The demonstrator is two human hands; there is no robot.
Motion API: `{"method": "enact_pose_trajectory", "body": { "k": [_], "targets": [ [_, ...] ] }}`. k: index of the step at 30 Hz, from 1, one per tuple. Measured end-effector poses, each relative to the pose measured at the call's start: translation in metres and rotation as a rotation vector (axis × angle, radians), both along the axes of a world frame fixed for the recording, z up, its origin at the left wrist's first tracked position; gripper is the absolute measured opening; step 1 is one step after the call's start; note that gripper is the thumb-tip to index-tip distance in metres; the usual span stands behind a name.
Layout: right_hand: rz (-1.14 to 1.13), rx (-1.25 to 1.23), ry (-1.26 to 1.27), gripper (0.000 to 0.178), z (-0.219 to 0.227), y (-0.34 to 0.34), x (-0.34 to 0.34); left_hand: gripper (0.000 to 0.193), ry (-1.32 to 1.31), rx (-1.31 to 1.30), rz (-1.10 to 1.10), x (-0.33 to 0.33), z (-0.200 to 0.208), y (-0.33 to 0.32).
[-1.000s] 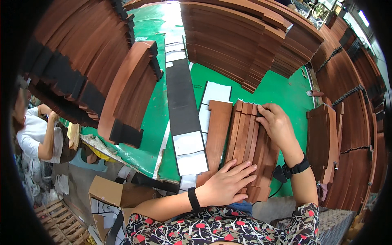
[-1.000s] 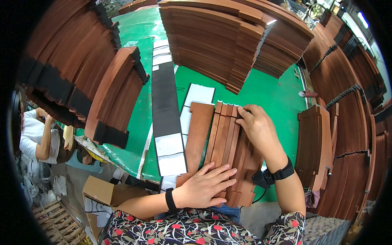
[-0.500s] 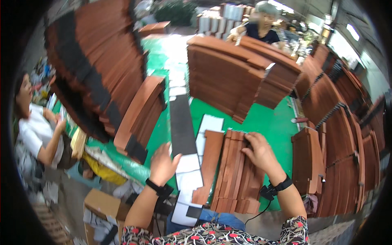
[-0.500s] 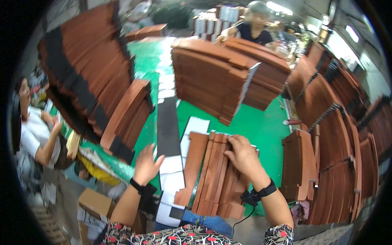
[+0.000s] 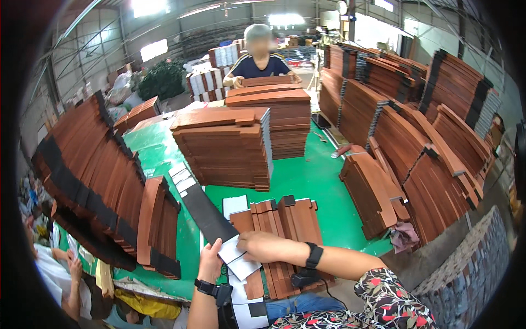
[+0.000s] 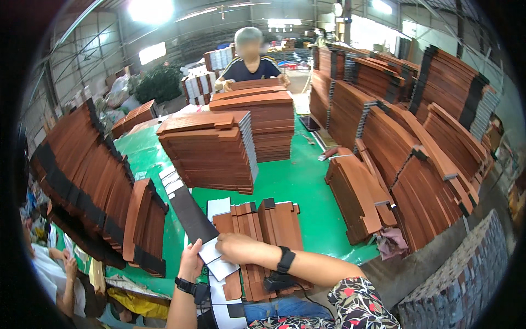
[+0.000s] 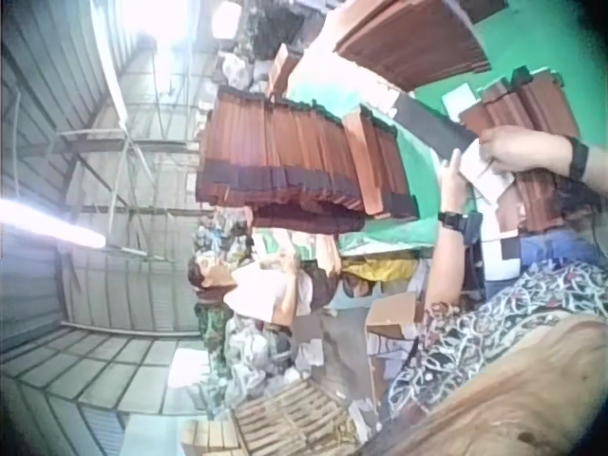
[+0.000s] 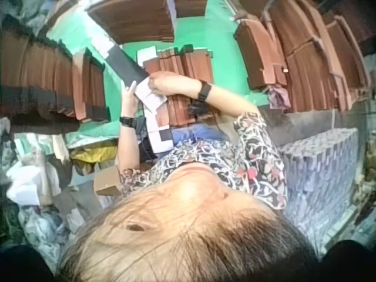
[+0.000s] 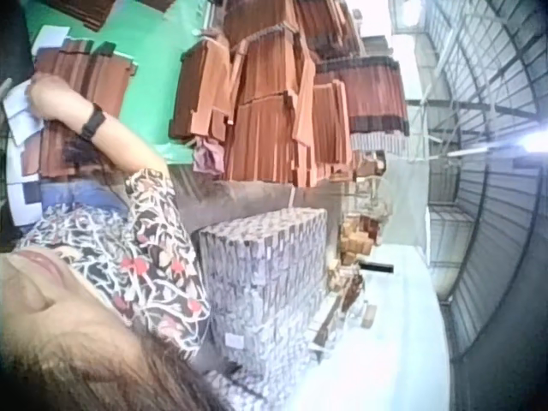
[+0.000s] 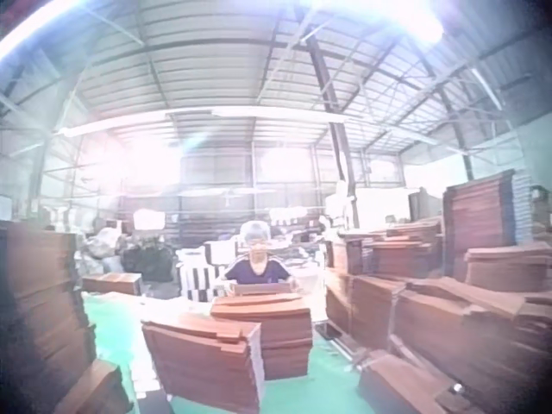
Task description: Assembling wooden slats into a frame using adhesive tape or connectors.
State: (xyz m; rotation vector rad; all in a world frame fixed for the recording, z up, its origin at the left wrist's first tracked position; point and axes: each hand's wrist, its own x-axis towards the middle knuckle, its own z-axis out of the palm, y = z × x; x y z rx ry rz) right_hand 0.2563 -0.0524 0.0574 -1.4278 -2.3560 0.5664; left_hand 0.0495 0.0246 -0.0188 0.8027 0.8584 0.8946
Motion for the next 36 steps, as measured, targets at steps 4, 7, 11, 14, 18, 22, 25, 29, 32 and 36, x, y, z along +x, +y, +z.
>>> {"method": "enact_pose_trajectory", "body": {
  "k": [4, 7, 11, 14, 18, 22, 25, 29, 32, 36],
  "targets": [
    [0.021, 0.087, -0.047, 0.026, -0.004, 0.0, -0.016, 0.033, -0.071, 0.026, 0.04, 0.014, 0.003, -0.006],
    [-0.136, 0.247, 0.048, 0.025, 0.004, 0.002, -0.011, 0.035, -0.157, 0.075, 0.029, 0.016, 0.019, -0.017],
    [-0.21, 0.342, 0.235, 0.032, 0.009, 0.002, -0.004, 0.034, -0.163, 0.234, 0.005, 0.004, 0.048, -0.039],
    [-0.206, 0.326, 0.294, 0.04, 0.019, -0.005, -0.007, 0.036, -0.222, 0.111, -0.057, -0.013, 0.048, -0.045],
    [-0.184, 0.294, 0.347, 0.049, 0.024, -0.012, -0.011, 0.035, -0.323, 0.095, -0.078, -0.013, 0.054, -0.053],
    [-0.133, 0.229, 0.366, 0.046, 0.029, -0.015, -0.012, 0.036, -0.419, 0.089, -0.101, -0.016, 0.059, -0.062],
    [-0.137, 0.17, 0.379, 0.044, 0.029, -0.018, -0.01, 0.036, -0.368, 0.094, -0.105, -0.019, 0.046, -0.063],
    [-0.157, 0.175, 0.37, 0.043, 0.027, -0.017, -0.012, 0.035, -0.358, 0.068, -0.188, -0.02, 0.04, -0.061],
    [-0.164, 0.29, 0.3, 0.046, 0.03, -0.019, -0.015, 0.037, -0.409, 0.036, -0.192, -0.017, 0.042, -0.063],
    [-0.099, 0.618, 0.023, 0.052, 0.032, -0.021, -0.016, 0.039, -0.434, 0.034, -0.213, -0.014, 0.045, -0.064]
  ]
}}
